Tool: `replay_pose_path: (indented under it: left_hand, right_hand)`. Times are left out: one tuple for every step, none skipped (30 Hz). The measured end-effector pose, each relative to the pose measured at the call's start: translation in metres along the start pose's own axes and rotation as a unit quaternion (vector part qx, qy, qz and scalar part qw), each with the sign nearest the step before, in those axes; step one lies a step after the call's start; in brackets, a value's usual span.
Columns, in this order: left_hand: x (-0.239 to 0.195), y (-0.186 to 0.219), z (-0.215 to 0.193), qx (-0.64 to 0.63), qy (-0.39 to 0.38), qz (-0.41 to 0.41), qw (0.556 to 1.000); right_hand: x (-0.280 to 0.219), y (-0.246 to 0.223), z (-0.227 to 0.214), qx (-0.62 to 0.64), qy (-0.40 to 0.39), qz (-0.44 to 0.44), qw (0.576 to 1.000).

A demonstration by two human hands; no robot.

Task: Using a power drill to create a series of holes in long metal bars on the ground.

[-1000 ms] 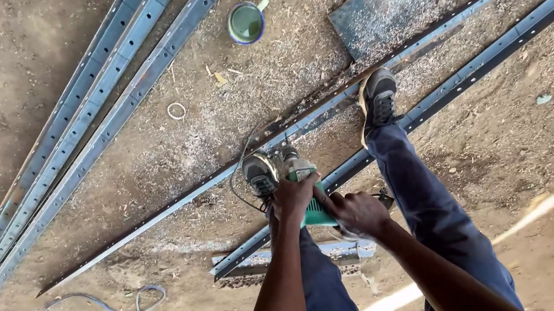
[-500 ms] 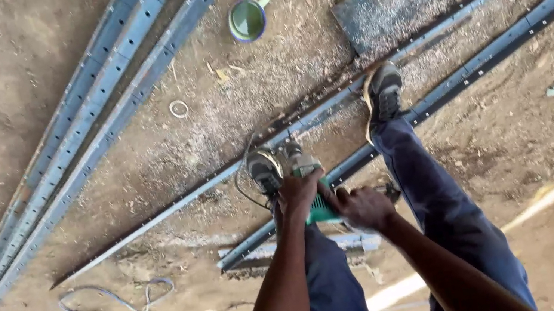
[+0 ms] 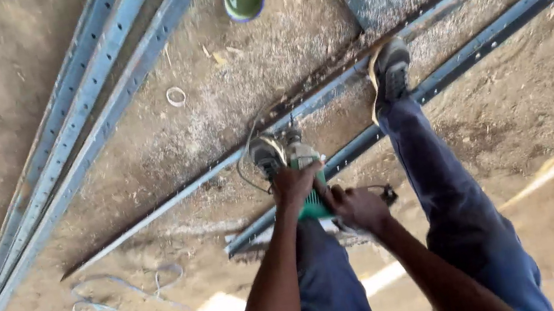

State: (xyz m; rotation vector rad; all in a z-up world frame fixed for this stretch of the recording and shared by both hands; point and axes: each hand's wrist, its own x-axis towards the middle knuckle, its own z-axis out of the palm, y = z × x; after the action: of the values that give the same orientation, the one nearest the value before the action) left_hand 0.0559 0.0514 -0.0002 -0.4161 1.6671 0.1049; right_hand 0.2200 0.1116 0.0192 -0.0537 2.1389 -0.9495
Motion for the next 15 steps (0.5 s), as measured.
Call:
replay_pose_path:
  left_hand:
    - [0.008, 0.0, 0.004, -0.007, 0.002, 0.016, 1.0]
    - [0.017, 0.001, 0.008, -0.052, 0.016, 0.017, 0.998]
    - [0.015, -0.013, 0.011, -0.092, 0.026, 0.004, 0.995]
    - [0.008, 0.004, 0.004, -0.094, 0.025, 0.005, 0.995]
    - [-0.006, 0.009, 0.0, -0.116, 0.033, 0.015, 0.993]
    - [-0.02, 0.015, -0.005, -0.137, 0.041, 0.026, 0.989]
    - [-0.018, 0.012, -0.007, -0.139, 0.046, 0.022, 0.989]
    - [-0.017, 0.011, -0.009, -0.107, 0.034, 0.006, 0.994]
    - [-0.014, 0.015, -0.007, -0.076, 0.019, -0.007, 0.997]
    - [0.003, 0.006, -0.004, -0.078, 0.02, -0.006, 0.997]
    - [0.018, -0.006, 0.001, -0.054, 0.026, -0.006, 0.998]
    - [0.032, -0.017, 0.006, -0.029, 0.032, -0.006, 0.999]
    - [0.028, -0.016, 0.009, -0.029, 0.032, -0.003, 0.999]
    - [0.025, -0.014, 0.012, -0.057, 0.021, -0.003, 0.998]
    - [0.026, -0.011, 0.011, -0.082, 0.014, 0.002, 0.997]
  right_hand:
    - [0.001, 0.003, -0.002, -0.016, 0.007, 0.003, 1.0]
    - [0.002, 0.006, -0.003, 0.011, 0.036, 0.008, 0.999]
    - [-0.005, -0.006, 0.0, 0.052, 0.056, 0.01, 0.997]
    - [0.0, 0.0, -0.017, 0.05, 0.056, 0.01, 0.997]
    - [-0.003, -0.003, -0.03, 0.054, 0.039, 0.005, 0.998]
    - [-0.006, -0.006, -0.042, 0.057, 0.022, 0.001, 0.998]
    - [-0.002, 0.0, -0.018, 0.058, 0.021, -0.005, 0.998]
    - [0.001, 0.006, 0.005, 0.018, 0.056, -0.005, 0.998]
    - [0.003, 0.017, 0.026, -0.025, 0.092, -0.001, 0.995]
    - [0.007, 0.018, 0.023, -0.027, 0.092, -0.002, 0.995]
    - [0.008, 0.014, 0.02, -0.015, 0.101, 0.005, 0.995]
    - [0.007, 0.011, 0.017, -0.002, 0.109, 0.013, 0.994]
    - [0.004, 0.013, 0.021, -0.004, 0.111, 0.015, 0.994]
    - [0.002, 0.015, 0.026, 0.005, 0.114, 0.012, 0.993]
    - [0.006, 0.017, 0.031, 0.012, 0.122, 0.01, 0.992]
